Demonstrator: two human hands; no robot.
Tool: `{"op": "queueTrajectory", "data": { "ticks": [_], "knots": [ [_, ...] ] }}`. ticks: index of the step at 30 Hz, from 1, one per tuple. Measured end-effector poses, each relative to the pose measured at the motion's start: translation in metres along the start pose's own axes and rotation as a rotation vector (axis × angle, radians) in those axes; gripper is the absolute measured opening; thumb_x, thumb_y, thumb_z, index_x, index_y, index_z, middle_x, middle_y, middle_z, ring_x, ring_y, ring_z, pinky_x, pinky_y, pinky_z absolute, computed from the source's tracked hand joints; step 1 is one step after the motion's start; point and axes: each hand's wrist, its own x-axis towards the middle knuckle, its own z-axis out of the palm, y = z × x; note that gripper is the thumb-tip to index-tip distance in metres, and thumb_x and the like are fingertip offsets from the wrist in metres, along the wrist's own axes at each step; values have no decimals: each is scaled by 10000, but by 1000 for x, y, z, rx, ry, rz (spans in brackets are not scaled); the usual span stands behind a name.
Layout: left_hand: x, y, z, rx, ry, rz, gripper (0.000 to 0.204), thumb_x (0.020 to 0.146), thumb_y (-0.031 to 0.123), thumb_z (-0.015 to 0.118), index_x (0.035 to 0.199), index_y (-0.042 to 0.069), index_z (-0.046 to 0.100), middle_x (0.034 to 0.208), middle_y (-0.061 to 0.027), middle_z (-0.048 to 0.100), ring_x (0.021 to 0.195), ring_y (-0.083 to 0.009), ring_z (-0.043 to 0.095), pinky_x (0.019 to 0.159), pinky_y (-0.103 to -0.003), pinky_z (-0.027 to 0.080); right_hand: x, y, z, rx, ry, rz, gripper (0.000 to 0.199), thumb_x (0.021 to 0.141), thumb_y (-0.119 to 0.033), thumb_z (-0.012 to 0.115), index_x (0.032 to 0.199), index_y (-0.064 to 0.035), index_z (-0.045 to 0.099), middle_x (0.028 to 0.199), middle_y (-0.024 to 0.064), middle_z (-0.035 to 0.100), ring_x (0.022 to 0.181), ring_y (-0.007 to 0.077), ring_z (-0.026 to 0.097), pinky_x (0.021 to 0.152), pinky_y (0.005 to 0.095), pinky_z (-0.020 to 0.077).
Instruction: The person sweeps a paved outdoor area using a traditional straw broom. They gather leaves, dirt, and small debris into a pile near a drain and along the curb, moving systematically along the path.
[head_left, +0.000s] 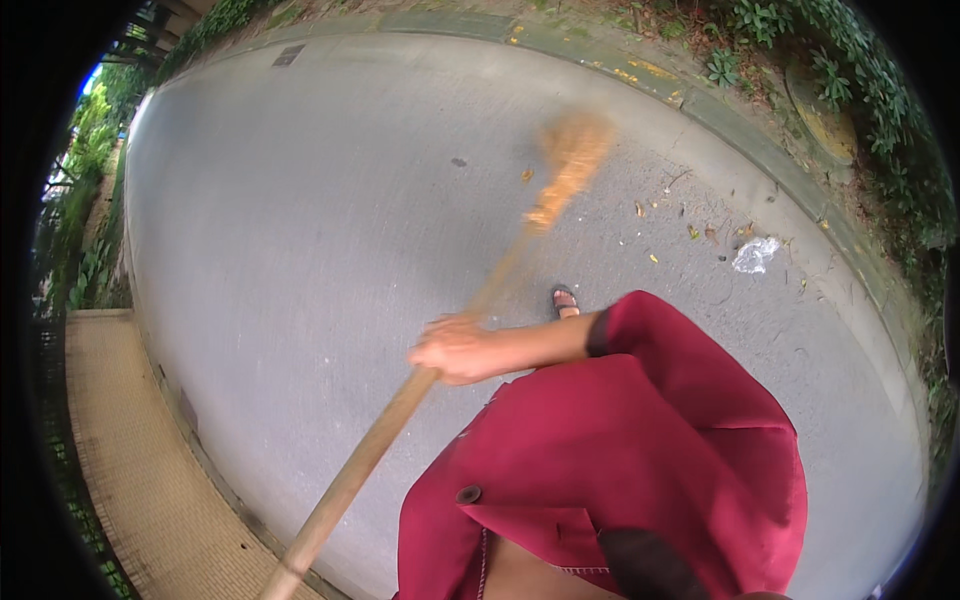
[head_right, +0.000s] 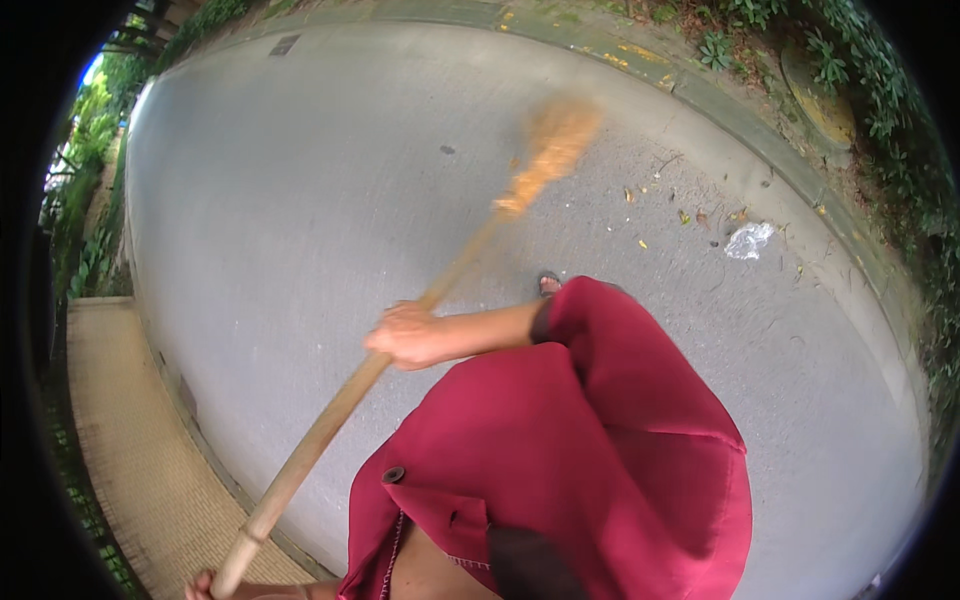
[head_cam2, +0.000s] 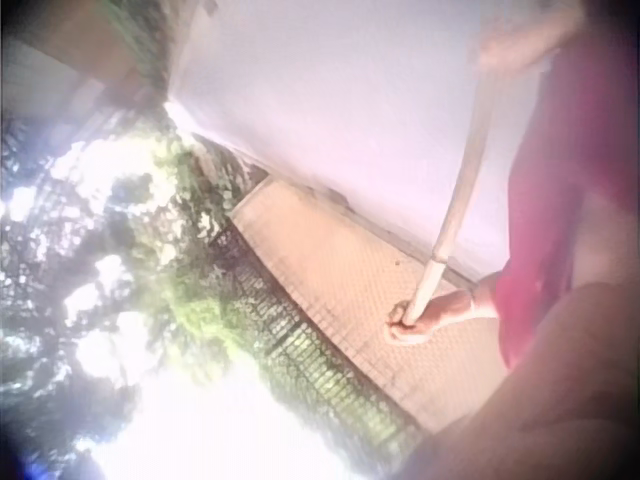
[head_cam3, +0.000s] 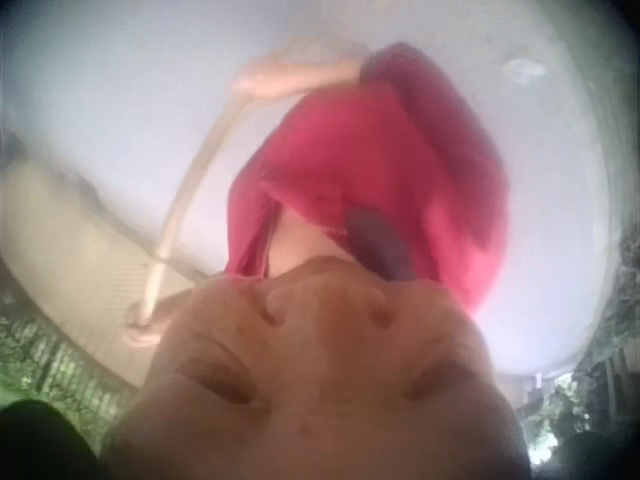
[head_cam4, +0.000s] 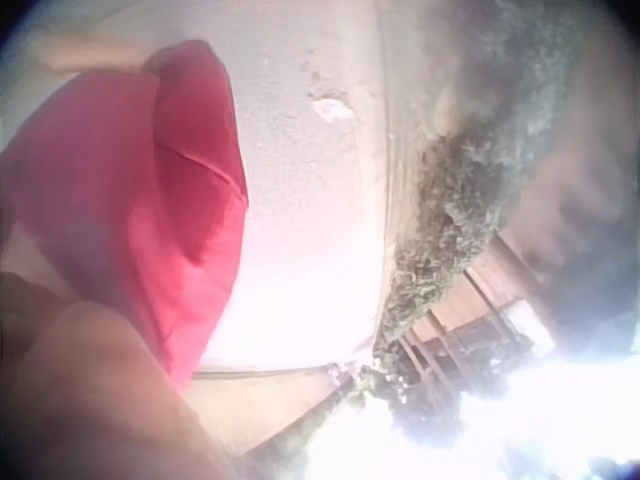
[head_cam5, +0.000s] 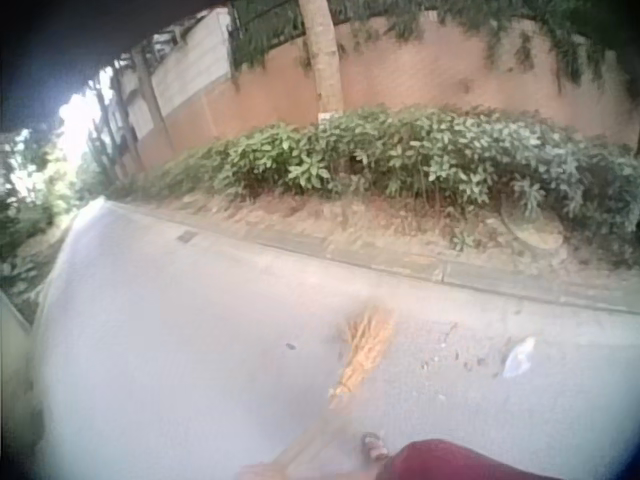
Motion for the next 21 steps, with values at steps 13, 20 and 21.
{"op": "queueTrajectory", "data": {
  "ticks": [13, 20, 21],
  "knots": [
    [-60, 101, 27, -536, -494, -967, 215, 748, 117, 403, 633, 66, 578, 739, -48, 555, 601, -151, 524, 567, -261, 453, -154, -1, 48, -125, -110, 562, 68, 635, -149, 554, 666, -131, 496, 605, 99, 508, 617, 307, 527, 526, 420, 394],
    [-183, 260, 30, -1302, -973, -1213, 175, 828, 138, 407, 874, 26, 533, 684, -70, 568, 668, -133, 513, 672, -266, 394, -337, 44, -15, -433, -329, 973, 177, 621, -232, 600, 754, -120, 563, 732, 104, 573, 744, 299, 556, 633, 415, 429],
    [-180, 255, 27, -1286, -937, -1236, 173, 824, 129, 405, 877, 25, 532, 683, -71, 566, 662, -134, 511, 661, -265, 395, -335, 30, -22, -438, -337, 979, 175, 621, -229, 599, 753, -120, 563, 729, 104, 572, 743, 299, 556, 634, 416, 428]
  ]
}}
